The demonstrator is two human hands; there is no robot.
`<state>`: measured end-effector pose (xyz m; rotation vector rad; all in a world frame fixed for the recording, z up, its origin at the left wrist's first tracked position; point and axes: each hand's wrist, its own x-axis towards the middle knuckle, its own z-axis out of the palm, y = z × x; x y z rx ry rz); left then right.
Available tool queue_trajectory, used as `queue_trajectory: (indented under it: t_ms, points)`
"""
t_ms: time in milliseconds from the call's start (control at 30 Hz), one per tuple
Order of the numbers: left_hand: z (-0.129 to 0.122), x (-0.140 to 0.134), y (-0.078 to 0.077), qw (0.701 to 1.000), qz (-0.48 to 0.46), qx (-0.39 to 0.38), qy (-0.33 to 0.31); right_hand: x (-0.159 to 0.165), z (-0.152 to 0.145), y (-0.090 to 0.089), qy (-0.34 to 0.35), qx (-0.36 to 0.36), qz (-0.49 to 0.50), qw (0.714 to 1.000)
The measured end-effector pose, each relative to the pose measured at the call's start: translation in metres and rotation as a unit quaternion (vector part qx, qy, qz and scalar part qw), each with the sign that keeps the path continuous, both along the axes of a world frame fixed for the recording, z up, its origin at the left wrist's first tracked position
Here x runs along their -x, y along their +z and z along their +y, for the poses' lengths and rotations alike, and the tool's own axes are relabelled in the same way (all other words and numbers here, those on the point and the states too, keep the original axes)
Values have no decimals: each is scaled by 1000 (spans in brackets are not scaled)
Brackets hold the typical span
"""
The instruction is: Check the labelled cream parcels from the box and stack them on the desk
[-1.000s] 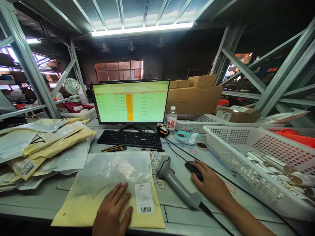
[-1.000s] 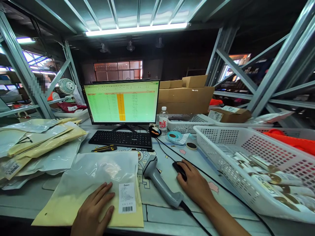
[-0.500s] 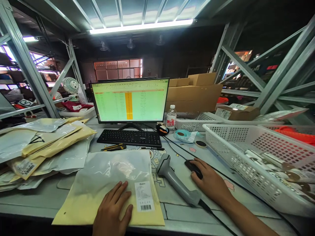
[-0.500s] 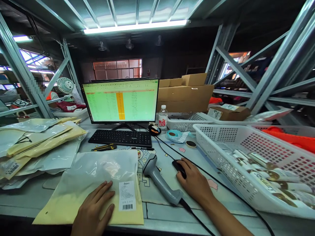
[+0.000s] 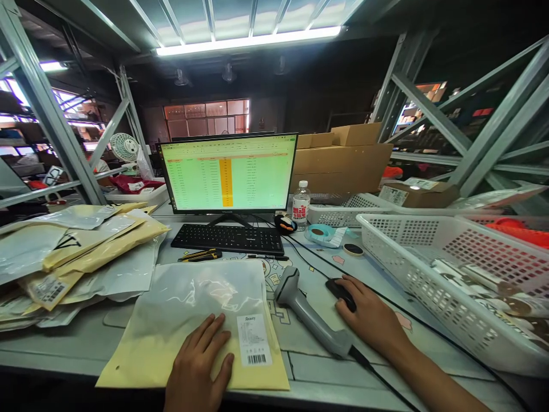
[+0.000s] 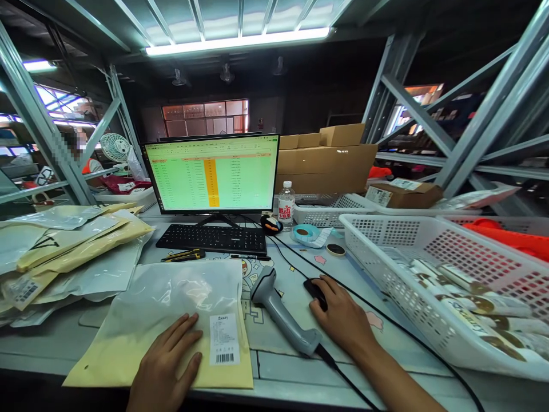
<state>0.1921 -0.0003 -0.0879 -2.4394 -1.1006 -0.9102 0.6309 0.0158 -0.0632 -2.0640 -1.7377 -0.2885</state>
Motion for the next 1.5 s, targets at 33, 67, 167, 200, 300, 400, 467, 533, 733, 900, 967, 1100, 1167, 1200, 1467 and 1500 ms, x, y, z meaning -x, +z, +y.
queue_trajectory:
  t_ms: [33,67,167,200,300,400,467,533,733,900,967,1100,1167,1200,1467,1500]
  points:
    - [0,0,0,1000,-1,1,1,0,0,0,0,0,-2,1000]
    - [-1,0,1,1000,-2,1,0,-1,0,-1,1,0,-4,1000]
    - [-2,-1,2,1000,-5,2,1,-1,0,-1,6,-3,-8,1000]
    - [-2,-1,2,1000,-5,2,2,-1,0,-1,7,-2,-9,1000]
    - [-2,-1,2,1000,-2,4,6,0,-1,1,4,7,-10,1000]
    - [-2,-1,2,1000,0,8,9,2,-2,3,2,9,-13,1000]
    - [-2,-1,2,1000,0,8,8,3,-2,4,3,3,-16,1000]
    - [-2,-2,3,1000,-2,8,8,3,-2,3,5,-3,-21,1000]
    - [-2,-3,6,1000,-14,7,6,1,-2,1,18,-13,-18,1000]
    - [-2,-4,8,1000,-23,10,7,1,-1,2,20,-38,-6,999]
    - [-3,-5,9,1000,-26,13,5,1,-1,2,24,-49,-4,998]
    - [-5,-6,10,999,-39,18,3,-1,1,0,25,-56,-9,998]
    - [-6,-6,9,999,-46,22,1,-2,1,-1,23,-54,-13,998]
    - [-6,-6,8,998,-52,26,-2,-2,1,-2,21,-52,-14,998]
    - [-17,14,33,966,-209,-26,-152,2,1,2,13,-27,-6,1000]
    - [-28,15,40,955,-230,-28,-183,2,1,3,12,-26,-5,1000]
